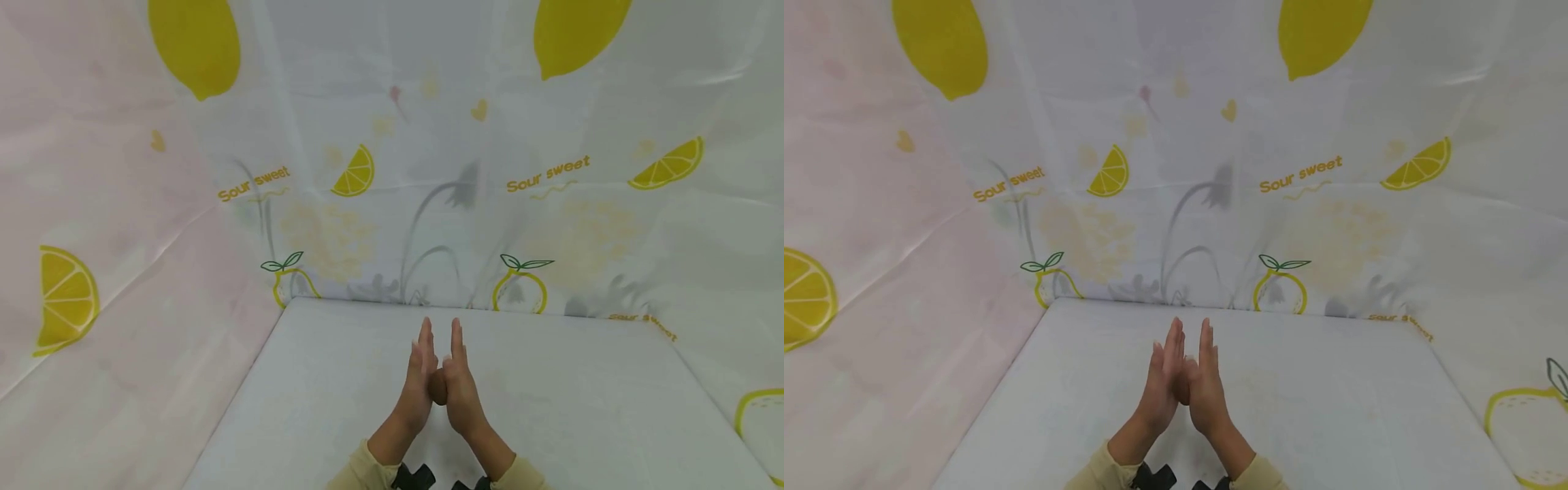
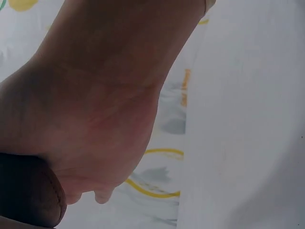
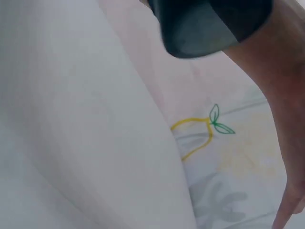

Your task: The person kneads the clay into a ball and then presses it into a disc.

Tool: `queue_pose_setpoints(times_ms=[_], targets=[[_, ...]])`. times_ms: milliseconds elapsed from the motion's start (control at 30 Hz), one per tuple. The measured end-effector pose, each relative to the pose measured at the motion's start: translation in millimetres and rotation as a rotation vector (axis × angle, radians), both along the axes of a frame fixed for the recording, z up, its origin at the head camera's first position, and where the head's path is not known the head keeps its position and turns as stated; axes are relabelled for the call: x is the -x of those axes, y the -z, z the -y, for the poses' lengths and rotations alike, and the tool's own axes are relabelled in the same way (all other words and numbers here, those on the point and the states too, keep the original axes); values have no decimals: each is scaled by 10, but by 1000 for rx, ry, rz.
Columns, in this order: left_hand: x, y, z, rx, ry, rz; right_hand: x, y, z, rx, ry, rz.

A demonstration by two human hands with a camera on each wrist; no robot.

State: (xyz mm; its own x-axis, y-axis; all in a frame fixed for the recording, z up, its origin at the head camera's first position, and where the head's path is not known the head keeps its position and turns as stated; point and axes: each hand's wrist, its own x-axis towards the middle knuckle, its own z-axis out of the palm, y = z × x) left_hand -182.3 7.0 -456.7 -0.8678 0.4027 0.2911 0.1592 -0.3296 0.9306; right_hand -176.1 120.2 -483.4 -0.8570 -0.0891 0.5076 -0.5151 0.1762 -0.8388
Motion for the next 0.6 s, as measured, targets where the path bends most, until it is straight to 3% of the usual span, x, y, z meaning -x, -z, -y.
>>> queue_pose_setpoints(times_ms=[100,267,367,600], targets=[[4,-1,-9,19,-58,33,-67,24,58,-48,48,-14],[2,13,-18,83,-172,90,-219,-13,145,-33,48,44],[4,22,-23,121,-223,113,-282,-68,166,-20,40,-1],[-13,23,-51,102,-224,98,-291,-286,134,41,5,-83]])
